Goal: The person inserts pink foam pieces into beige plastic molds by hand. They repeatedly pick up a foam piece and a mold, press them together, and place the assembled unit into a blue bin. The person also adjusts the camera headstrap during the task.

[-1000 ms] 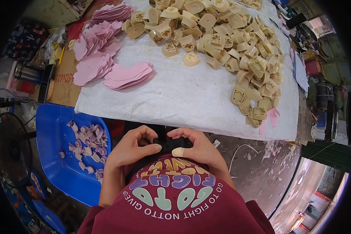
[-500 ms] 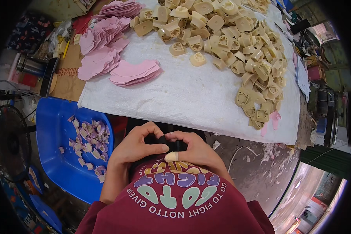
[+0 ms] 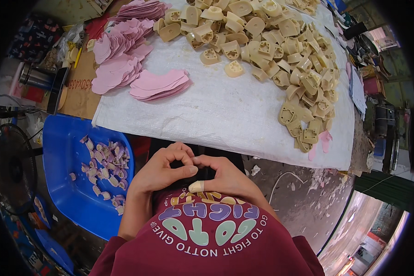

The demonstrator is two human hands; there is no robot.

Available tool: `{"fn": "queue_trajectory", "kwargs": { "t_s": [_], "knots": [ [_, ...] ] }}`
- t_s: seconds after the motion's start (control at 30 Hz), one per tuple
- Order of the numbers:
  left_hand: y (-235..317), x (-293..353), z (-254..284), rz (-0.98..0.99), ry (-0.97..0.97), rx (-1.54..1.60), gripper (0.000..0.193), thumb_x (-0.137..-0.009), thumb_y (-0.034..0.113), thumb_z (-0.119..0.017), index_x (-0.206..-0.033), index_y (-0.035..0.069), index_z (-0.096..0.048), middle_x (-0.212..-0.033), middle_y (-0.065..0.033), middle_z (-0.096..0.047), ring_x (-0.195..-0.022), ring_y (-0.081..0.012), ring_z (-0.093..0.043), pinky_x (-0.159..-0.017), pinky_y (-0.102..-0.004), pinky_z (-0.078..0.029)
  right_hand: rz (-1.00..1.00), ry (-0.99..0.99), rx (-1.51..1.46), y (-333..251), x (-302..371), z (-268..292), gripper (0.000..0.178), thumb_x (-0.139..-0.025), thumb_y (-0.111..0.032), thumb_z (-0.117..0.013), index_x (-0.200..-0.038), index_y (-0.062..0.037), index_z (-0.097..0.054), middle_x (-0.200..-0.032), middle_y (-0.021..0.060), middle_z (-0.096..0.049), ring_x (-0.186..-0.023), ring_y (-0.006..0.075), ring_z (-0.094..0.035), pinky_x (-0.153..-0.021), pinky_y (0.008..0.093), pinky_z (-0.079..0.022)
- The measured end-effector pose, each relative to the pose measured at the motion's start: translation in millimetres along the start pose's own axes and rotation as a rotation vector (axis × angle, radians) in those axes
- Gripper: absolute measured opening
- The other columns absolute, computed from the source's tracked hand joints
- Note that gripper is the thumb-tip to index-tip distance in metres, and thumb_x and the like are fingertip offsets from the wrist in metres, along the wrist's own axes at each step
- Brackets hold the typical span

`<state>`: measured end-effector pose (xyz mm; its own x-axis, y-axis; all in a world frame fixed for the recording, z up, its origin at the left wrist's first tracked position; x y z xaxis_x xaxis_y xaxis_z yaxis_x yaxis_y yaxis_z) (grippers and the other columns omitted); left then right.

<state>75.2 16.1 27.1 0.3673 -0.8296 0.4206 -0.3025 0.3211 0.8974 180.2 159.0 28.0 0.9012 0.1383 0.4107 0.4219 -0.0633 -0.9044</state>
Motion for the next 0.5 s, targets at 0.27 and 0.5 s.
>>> {"fn": "queue_trajectory", "kwargs": {
  "t_s": [0.27,0.5],
  "knots": [
    [-0.7,2.2,6.6,-0.069,0.059,0.174,0.013,-0.076,0.010,-0.075,-0.072,0.003,-0.066,-0.099,-0.0052,-0.057,-0.096,-0.0157,-0.052,-0.085,-0.0302,-0.039,0.095,0.043,0.171,-3.2,-0.3,2.1,0.048,-0.073,-0.025,-0.079,-0.112,-0.0009,-0.063,-0.100,0.0109,-0.063,-0.097,0.0219,-0.059,-0.087,0.0324,-0.045],
    [-3.3,3.4,10.6,0.009,0.109,-0.125,0.015,-0.073,0.008,-0.073,-0.065,0.002,-0.062,-0.087,-0.0058,-0.059,-0.092,-0.0168,-0.054,-0.080,-0.0303,-0.040,0.047,0.077,0.226,-3.4,1.3,4.1,0.050,-0.071,-0.027,-0.079,-0.111,-0.0001,-0.063,-0.102,0.0142,-0.064,-0.097,0.0260,-0.060,-0.087,0.0349,-0.046]
  ]
}}
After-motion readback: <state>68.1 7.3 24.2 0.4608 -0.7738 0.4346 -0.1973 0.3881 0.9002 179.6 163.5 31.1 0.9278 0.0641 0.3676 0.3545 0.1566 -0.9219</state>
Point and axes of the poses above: each hand's wrist, its own x-axis away from the middle knuckle, its own z-axis out of the back of the hand, y = z × x, the point moved 3 cm from there along -x, towards the middle knuckle
